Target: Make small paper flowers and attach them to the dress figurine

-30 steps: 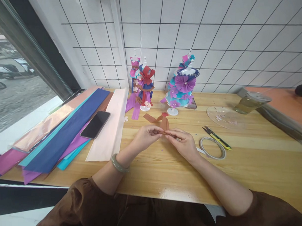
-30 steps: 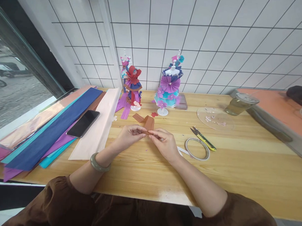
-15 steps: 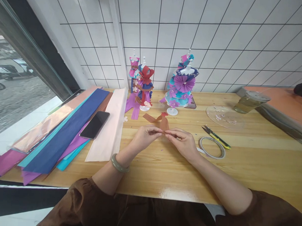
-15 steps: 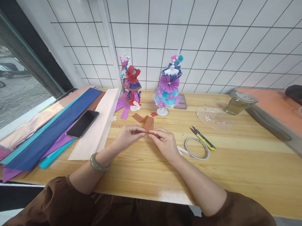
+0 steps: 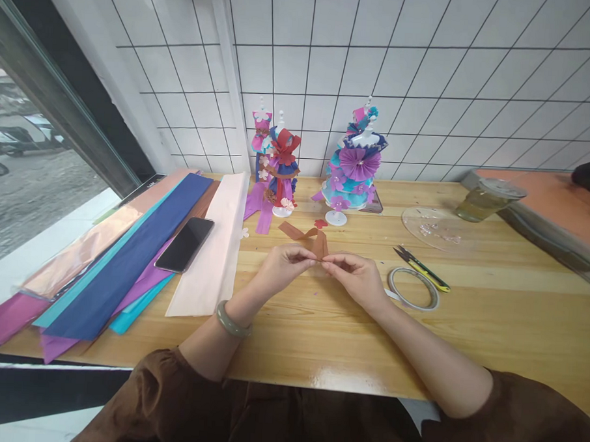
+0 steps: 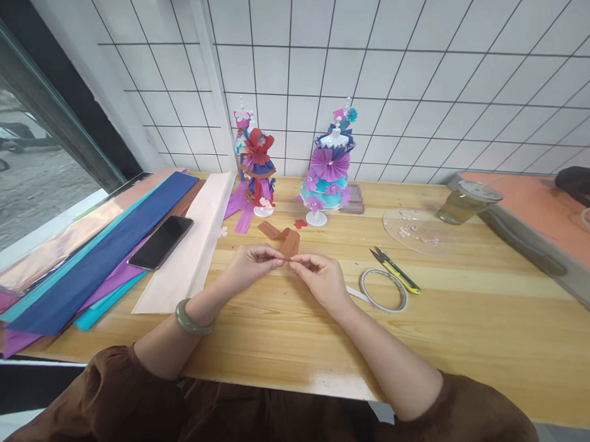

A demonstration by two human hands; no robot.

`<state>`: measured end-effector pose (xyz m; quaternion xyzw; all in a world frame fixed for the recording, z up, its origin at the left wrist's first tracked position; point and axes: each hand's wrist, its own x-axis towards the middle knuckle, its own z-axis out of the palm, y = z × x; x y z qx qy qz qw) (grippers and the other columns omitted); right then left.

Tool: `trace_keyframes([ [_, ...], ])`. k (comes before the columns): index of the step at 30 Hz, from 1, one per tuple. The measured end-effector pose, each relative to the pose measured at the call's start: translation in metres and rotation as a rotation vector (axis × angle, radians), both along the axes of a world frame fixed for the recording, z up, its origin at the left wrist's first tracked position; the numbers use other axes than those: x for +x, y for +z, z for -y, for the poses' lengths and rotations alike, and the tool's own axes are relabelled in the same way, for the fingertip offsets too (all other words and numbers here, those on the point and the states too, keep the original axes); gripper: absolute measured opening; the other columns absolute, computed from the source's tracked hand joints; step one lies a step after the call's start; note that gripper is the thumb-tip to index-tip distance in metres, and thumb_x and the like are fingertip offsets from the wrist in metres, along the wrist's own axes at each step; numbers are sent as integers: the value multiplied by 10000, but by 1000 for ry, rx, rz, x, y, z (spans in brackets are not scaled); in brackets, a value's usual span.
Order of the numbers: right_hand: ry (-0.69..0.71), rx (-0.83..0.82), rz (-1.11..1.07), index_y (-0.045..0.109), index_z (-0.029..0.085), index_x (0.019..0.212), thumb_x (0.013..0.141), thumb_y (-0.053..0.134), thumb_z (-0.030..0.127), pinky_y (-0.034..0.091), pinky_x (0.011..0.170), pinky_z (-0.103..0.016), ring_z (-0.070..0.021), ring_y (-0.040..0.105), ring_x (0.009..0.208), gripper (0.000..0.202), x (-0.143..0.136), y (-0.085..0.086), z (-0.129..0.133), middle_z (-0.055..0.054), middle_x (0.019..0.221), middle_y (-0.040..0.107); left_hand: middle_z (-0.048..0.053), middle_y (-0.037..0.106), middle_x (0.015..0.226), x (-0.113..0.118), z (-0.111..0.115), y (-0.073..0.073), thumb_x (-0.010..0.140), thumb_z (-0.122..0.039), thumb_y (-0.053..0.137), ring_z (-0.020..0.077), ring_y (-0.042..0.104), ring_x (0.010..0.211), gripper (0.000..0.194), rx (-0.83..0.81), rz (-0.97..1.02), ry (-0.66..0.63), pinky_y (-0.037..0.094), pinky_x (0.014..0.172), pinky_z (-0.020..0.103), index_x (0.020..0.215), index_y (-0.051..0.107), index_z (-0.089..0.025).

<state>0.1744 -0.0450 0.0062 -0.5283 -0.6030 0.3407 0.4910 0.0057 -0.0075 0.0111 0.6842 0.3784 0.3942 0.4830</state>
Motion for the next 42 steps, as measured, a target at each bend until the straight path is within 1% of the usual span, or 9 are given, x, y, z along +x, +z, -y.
trace_keyframes([
  [5,22,-114,-150,666,181,766,613,681,376,503,605,-305,-153,605,587,249,1,-1,-2,-35,677,670,35,653,711,0,-1,3,630,-317,657,125,576,650,210,-148,95,-4,453,627,246,754,661,-148],
  [10,68,-184,-318,674,184,762,584,717,332,500,630,-294,-136,605,590,236,2,-4,-5,-28,676,670,36,647,676,-2,0,8,606,-311,679,114,564,628,225,-182,104,14,445,621,237,748,671,-137],
  [15,39,-217,-402,678,188,729,565,732,308,498,611,-283,-122,600,569,211,2,-3,-5,-25,706,675,36,646,682,-2,0,8,605,-307,682,111,562,642,225,-205,146,-12,445,642,238,753,673,-137],
  [25,0,-231,-423,664,170,721,557,738,296,490,583,-248,-105,594,546,219,0,-3,-5,-14,670,667,24,612,628,1,1,6,604,-288,684,93,548,576,238,-236,184,-8,443,586,229,755,628,-112],
  [30,4,-216,-429,640,170,728,552,742,287,487,564,-233,-95,585,532,235,-1,-2,-6,6,634,644,23,600,696,3,-1,2,613,-264,678,93,563,609,284,-222,232,-25,448,582,224,824,563,-111],
  [33,15,-202,-426,625,170,750,563,735,279,484,557,-223,-83,570,531,243,-1,-2,-5,13,639,623,13,582,681,3,-2,-3,646,-269,652,96,560,614,297,-183,227,-37,439,570,220,876,526,-128],
  [35,35,-180,-415,616,171,788,580,725,272,481,559,-220,-80,564,553,255,-1,-3,-5,9,679,617,7,573,686,3,-3,-4,663,-267,639,90,551,608,345,-162,215,-49,428,566,214,955,501,-144],
  [38,79,-144,-379,602,173,853,613,702,268,477,571,-231,-82,559,577,277,1,-6,-6,2,728,601,7,559,737,3,-2,-3,643,-243,659,83,539,639,492,-171,216,-93,412,579,202,1084,455,-163],
  [42,105,-113,-316,590,170,883,633,684,272,474,568,-245,-84,545,567,285,1,-10,-7,9,719,561,-31,480,681,4,-1,-1,626,-226,669,53,484,587,541,-183,218,-123,371,540,180,1122,461,-163],
])
